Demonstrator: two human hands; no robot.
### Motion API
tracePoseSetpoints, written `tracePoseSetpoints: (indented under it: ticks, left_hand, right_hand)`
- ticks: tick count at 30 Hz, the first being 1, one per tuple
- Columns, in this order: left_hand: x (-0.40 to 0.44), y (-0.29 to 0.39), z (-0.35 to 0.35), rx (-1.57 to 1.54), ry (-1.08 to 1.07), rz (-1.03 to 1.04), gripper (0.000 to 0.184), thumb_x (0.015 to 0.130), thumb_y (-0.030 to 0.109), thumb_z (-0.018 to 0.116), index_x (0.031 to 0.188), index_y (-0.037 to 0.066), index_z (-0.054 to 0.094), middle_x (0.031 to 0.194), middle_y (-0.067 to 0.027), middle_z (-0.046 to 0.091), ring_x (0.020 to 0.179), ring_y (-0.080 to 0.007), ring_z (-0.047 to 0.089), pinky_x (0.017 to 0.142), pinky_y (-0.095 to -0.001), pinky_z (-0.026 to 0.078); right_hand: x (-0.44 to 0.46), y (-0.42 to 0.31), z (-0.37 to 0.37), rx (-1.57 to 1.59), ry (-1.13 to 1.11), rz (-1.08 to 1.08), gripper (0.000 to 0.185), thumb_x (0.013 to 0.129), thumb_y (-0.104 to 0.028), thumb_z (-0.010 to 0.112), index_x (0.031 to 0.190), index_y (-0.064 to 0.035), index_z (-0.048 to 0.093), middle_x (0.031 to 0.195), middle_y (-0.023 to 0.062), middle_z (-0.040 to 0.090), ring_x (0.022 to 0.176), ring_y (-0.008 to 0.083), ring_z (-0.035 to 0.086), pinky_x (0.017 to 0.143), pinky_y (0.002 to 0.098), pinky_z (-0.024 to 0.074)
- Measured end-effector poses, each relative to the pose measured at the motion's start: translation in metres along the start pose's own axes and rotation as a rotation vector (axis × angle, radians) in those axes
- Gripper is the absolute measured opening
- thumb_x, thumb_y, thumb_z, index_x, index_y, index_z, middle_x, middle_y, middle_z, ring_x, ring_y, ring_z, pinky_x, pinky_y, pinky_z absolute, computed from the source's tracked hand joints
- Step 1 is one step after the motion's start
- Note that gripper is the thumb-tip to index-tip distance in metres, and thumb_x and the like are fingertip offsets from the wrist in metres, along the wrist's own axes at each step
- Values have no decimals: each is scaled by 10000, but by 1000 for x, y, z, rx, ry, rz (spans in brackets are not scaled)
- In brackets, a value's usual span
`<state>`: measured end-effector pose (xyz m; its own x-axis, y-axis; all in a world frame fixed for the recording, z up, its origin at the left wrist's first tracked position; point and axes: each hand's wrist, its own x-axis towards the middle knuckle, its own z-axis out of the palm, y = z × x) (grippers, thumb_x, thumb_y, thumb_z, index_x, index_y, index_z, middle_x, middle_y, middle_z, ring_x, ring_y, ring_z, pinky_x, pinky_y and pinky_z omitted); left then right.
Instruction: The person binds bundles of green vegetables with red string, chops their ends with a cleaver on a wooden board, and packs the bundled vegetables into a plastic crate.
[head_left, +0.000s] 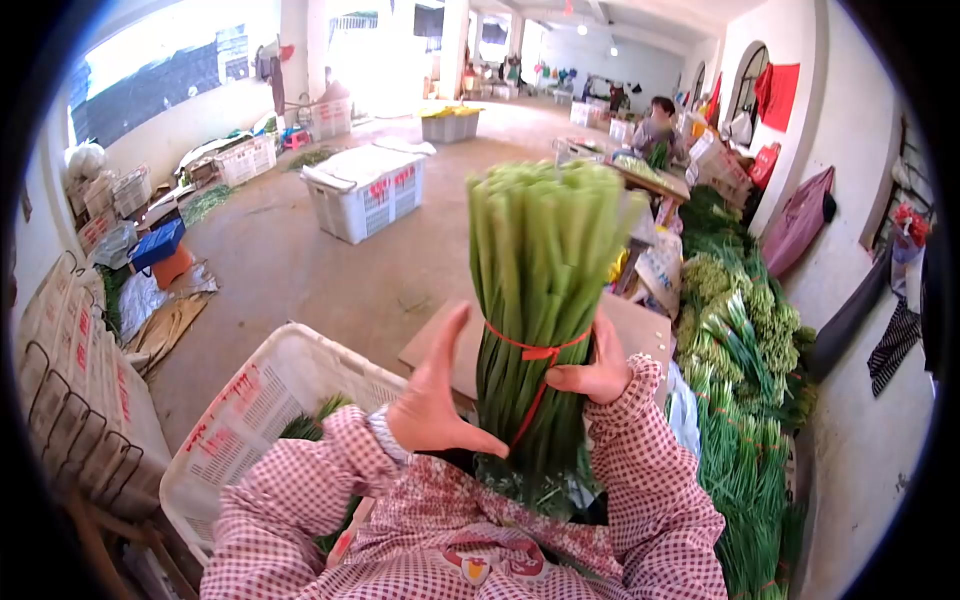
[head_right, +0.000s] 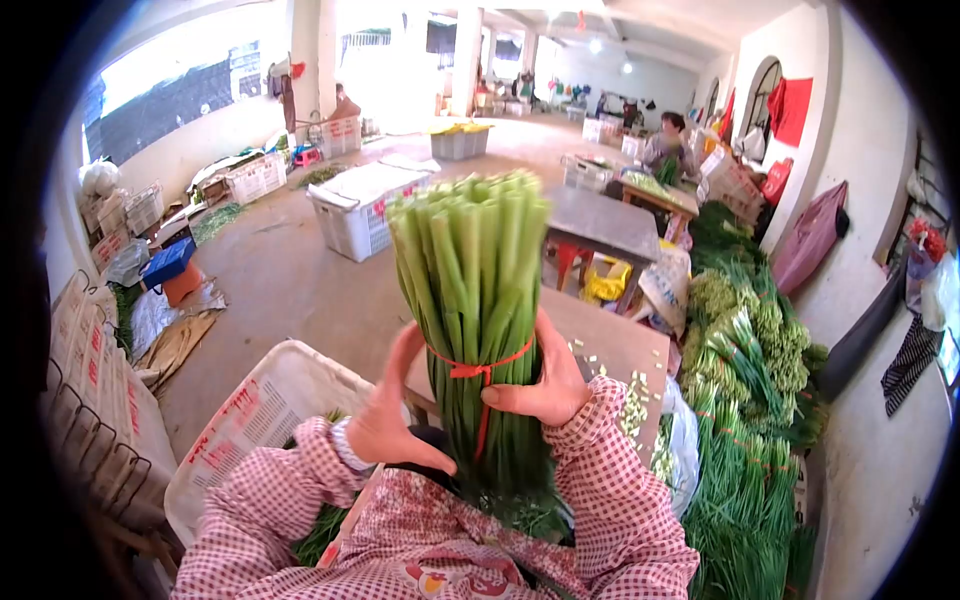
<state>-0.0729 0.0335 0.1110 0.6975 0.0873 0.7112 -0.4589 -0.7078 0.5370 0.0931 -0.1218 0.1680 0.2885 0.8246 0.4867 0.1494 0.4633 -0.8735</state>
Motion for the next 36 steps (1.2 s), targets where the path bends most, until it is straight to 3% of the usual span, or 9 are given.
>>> tracePoseSetpoints:
  ticks: [3, 8, 13, 17, 19, 21, 25, 31, 36]
  left_hand:
    - [25, 13, 1, -268, 58, 78, 1407, 468, 382, 936, 1472, -6, 29, 1477, -196, 249, 1370, -319, 275, 1115, -406, 237]
    - [42, 33, -55, 73, 202, 113, 954, 589, 192, 857, 1351, 8, 313, 1110, -189, 597, 1010, -296, 632, 852, -361, 499]
    - [12, 43, -91, 447, 344, -36, 850, 600, 174, 815, 1305, -3, 373, 1089, -215, 587, 963, -379, 616, 824, -394, 504]
    - [-42, 35, -74, 859, 35, -177, 883, 574, 226, 797, 1308, -33, 378, 1060, -201, 539, 938, -367, 566, 804, -415, 476]
    - [-58, 41, -71, 805, -122, -320, 919, 564, 284, 797, 1321, -22, 375, 1058, -175, 539, 932, -353, 567, 816, -420, 467]
    - [-76, 45, -68, 881, -222, -363, 1027, 532, 496, 797, 1345, 19, 388, 1294, -207, 442, 1197, -363, 450, 1018, -548, 300]
    - [-133, 23, -52, 504, -159, -620, 1251, 485, 559, 835, 1443, 39, 223, 1391, -278, 334, 1279, -443, 347, 1055, -555, 252]
    - [-187, -10, -47, -154, -9, -833, 1121, 549, 340, 891, 1403, -17, 259, 1227, -207, 528, 1146, -296, 526, 969, -351, 411]
    - [-211, -43, -139, -331, -289, -1045, 995, 567, 287, 879, 1339, -55, 352, 1203, -159, 569, 1111, -213, 541, 967, -317, 421]
  right_hand:
    - [15, -13, 16, 132, -44, -56, 871, 589, -112, 790, 1346, 10, 377, 1256, 98, 522, 1162, 211, 495, 1011, 341, 368]
    - [40, 9, 59, 395, 102, -160, 586, 600, -29, 643, 1175, 16, 538, 1119, 80, 605, 1022, 193, 567, 914, 320, 432]
    - [51, 56, 105, 263, 36, -342, 1127, 602, -319, 884, 1428, -10, 184, 1428, 143, 333, 1355, 283, 288, 1124, 405, 202]
    - [13, 118, 146, 703, 348, 22, 648, 675, 8, 731, 1267, -24, 471, 1192, 89, 581, 1098, 233, 563, 944, 372, 454]
    - [-2, 137, 145, 836, 330, 84, 582, 722, -26, 692, 1262, -26, 477, 1191, 90, 589, 1092, 237, 571, 949, 383, 456]
    - [-21, 149, 146, 878, 311, 154, 570, 749, -99, 680, 1272, -17, 468, 1215, 103, 580, 1105, 254, 568, 957, 388, 456]
    - [-59, 161, 157, 893, 219, 298, 659, 720, -163, 699, 1303, 2, 440, 1254, 129, 560, 1153, 275, 549, 995, 410, 442]
    - [-80, 184, 171, 784, 214, 598, 743, 749, -274, 737, 1360, -17, 402, 1323, 137, 508, 1214, 305, 495, 1025, 423, 411]
    - [-50, 190, 148, 497, -147, 746, 711, 830, -303, 703, 1372, 7, 363, 1328, 133, 487, 1242, 249, 448, 1072, 407, 317]
